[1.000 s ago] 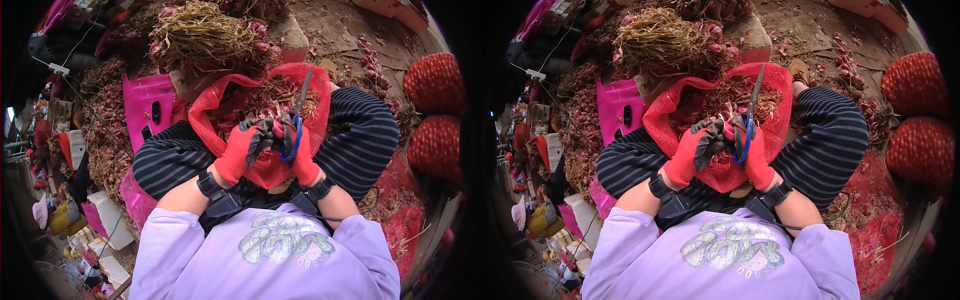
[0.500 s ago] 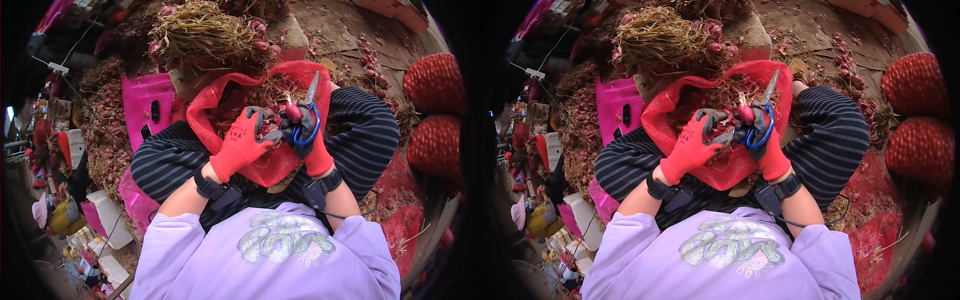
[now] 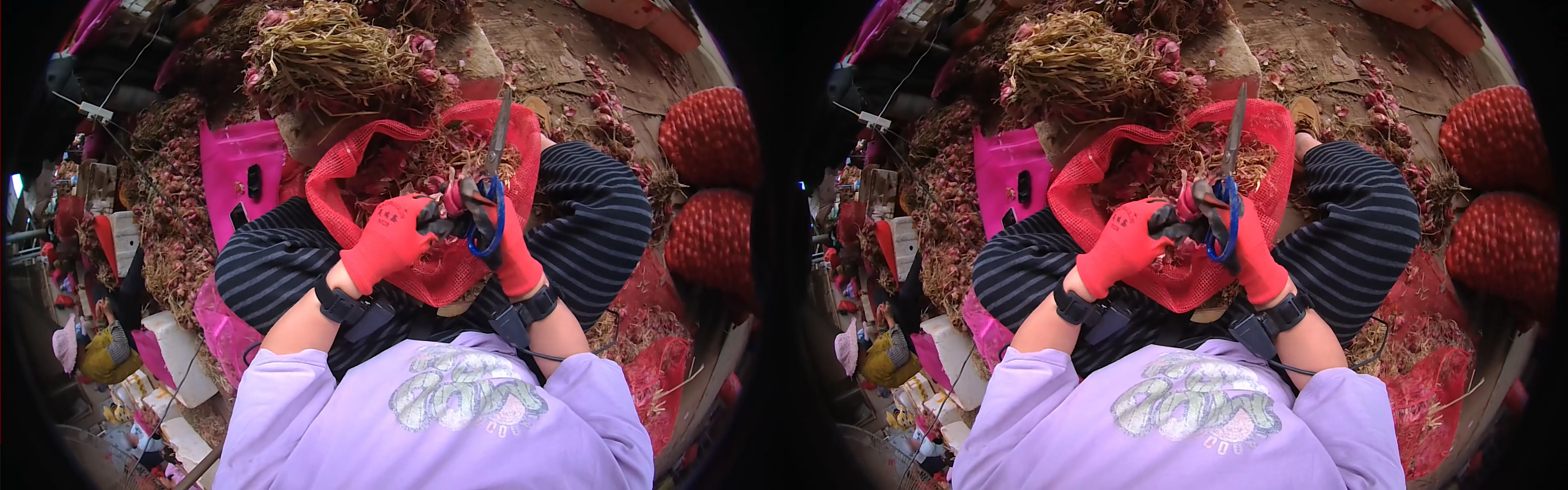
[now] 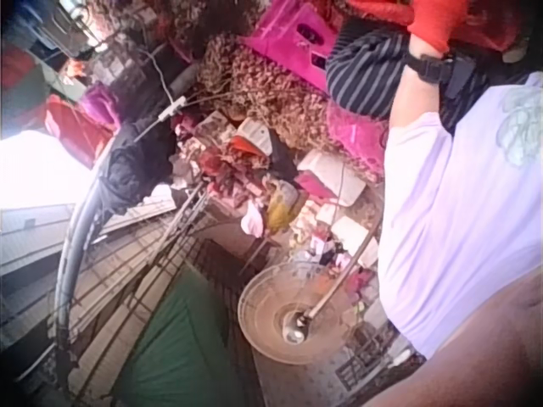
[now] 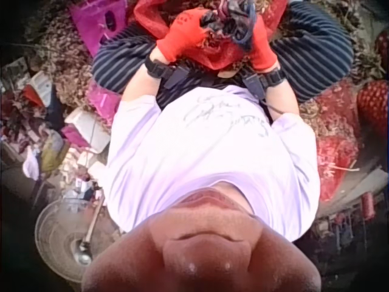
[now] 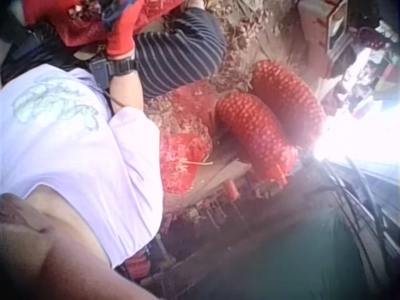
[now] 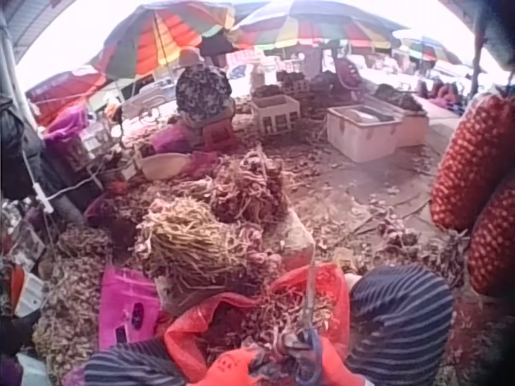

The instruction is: Trimming stems of dried shallots with scissors and placing them into a mesh bag.

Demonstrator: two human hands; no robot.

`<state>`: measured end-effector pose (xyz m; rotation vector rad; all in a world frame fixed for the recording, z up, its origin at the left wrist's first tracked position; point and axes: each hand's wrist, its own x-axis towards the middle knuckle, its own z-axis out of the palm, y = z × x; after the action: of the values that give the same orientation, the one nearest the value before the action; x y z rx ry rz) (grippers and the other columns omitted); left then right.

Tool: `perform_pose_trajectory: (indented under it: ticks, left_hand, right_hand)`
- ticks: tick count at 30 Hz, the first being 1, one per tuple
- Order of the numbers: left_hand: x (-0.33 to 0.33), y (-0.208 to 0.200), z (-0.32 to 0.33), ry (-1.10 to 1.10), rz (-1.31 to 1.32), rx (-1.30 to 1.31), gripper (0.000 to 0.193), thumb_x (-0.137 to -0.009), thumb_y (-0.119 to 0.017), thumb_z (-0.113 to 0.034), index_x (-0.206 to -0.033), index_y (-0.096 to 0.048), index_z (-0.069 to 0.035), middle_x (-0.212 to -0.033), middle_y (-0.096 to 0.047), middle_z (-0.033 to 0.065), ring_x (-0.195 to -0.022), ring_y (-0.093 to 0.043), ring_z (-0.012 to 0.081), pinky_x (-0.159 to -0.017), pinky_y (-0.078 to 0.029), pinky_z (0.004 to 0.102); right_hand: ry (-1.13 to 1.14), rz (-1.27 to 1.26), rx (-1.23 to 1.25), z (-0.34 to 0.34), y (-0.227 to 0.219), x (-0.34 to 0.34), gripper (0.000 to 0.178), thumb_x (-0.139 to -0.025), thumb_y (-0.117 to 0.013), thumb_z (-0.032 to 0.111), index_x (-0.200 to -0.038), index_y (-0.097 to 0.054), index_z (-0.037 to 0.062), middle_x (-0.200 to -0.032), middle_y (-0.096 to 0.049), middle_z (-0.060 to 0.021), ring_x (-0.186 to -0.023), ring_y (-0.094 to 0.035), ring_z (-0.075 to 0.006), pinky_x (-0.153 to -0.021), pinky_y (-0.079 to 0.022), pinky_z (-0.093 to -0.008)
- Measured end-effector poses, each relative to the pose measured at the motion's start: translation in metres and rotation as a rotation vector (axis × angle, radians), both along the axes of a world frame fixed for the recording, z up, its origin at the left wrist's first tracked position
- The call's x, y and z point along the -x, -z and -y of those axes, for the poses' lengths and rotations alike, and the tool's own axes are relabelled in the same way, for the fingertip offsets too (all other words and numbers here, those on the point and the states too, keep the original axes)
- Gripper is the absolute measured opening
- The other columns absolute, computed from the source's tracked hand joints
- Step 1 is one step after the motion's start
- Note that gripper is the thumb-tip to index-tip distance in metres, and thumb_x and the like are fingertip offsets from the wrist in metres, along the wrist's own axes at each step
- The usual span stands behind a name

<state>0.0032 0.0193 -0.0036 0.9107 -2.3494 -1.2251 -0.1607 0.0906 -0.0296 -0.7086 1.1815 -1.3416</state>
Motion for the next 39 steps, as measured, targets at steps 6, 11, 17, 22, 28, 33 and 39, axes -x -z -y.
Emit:
perform_pose_trajectory:
  ticks: [6,11,17,22,28,33,39]
  left_hand:
    - [0.014,-0.002,-0.011,-0.355,-0.416,-0.653,0.036,-0.08,-0.06,-0.005,-0.115,-0.051,-0.003,-0.103,-0.056,0.0029,-0.087,-0.051,0.0098,-0.075,-0.045,0.0253]
    - [0.006,0.015,-0.002,-0.167,-0.336,-0.595,0.05,-0.079,-0.059,0.001,-0.126,-0.042,0.0,-0.108,-0.053,0.0036,-0.096,-0.051,0.0099,-0.08,-0.045,0.0246]
    - [0.0,0.015,0.0,-0.187,-0.428,-0.925,0.043,-0.082,-0.054,0.003,-0.123,-0.042,0.0,-0.109,-0.052,0.0038,-0.095,-0.053,0.0118,-0.084,-0.044,0.0262]
    - [0.0,0.021,0.003,-0.17,-0.487,-0.992,0.038,-0.08,-0.052,0.004,-0.117,-0.044,-0.002,-0.101,-0.051,0.0023,-0.09,-0.053,0.0115,-0.087,-0.045,0.0302]
    - [0.002,0.002,0.007,-0.349,-0.515,-0.907,0.052,-0.073,-0.052,0.013,-0.122,-0.043,-0.001,-0.095,-0.051,0.0033,-0.086,-0.055,0.0118,-0.082,-0.049,0.0297]
    - [-0.008,0.023,0.002,-0.291,-0.32,-0.584,0.05,-0.064,-0.061,0.014,-0.111,-0.05,0.002,-0.094,-0.057,0.0049,-0.086,-0.053,0.0105,-0.079,-0.047,0.0243]
    - [-0.003,0.027,0.008,-0.342,-0.518,-0.994,0.018,-0.084,-0.056,-0.005,-0.101,-0.052,-0.005,-0.087,-0.057,0.0012,-0.077,-0.057,0.0108,-0.071,-0.049,0.025]
  right_hand:
    - [0.063,-0.229,0.078,0.0,0.001,0.004,0.011,-0.083,-0.062,0.011,-0.087,-0.057,0.0017,-0.074,-0.056,0.0016,-0.068,-0.051,-0.0038,-0.059,-0.043,-0.0228]
    - [0.048,-0.281,0.089,-0.005,0.01,-0.001,0.012,-0.081,-0.062,0.01,-0.089,-0.059,0.0007,-0.075,-0.061,-0.0024,-0.067,-0.054,-0.006,-0.056,-0.044,-0.0225]
    - [0.028,0.173,-0.07,-0.001,0.003,0.015,0.015,-0.081,-0.063,0.014,-0.089,-0.059,0.0012,-0.071,-0.06,-0.0071,-0.052,-0.057,-0.0145,-0.046,-0.045,-0.025]
    - [0.034,-0.214,-0.132,0.003,0.011,0.016,0.016,-0.082,-0.062,0.014,-0.091,-0.06,0.0008,-0.073,-0.061,-0.0055,-0.063,-0.06,-0.015,-0.056,-0.047,-0.0255]
    - [0.102,0.003,0.015,0.007,0.028,0.008,0.016,-0.081,-0.062,0.008,-0.094,-0.058,0.0007,-0.076,-0.059,-0.001,-0.074,-0.058,-0.0104,-0.068,-0.047,-0.0266]
    - [0.005,-0.202,0.094,0.004,0.006,0.0,0.019,-0.076,-0.064,0.005,-0.093,-0.056,0.0011,-0.077,-0.058,-0.0024,-0.072,-0.058,-0.0132,-0.064,-0.046,-0.0298]
    - [-0.071,-0.88,0.362,-0.001,0.006,-0.001,0.023,-0.069,-0.064,0.008,-0.089,-0.057,0.0026,-0.078,-0.058,-0.0165,-0.071,-0.056,-0.0354,-0.062,-0.046,-0.0384]
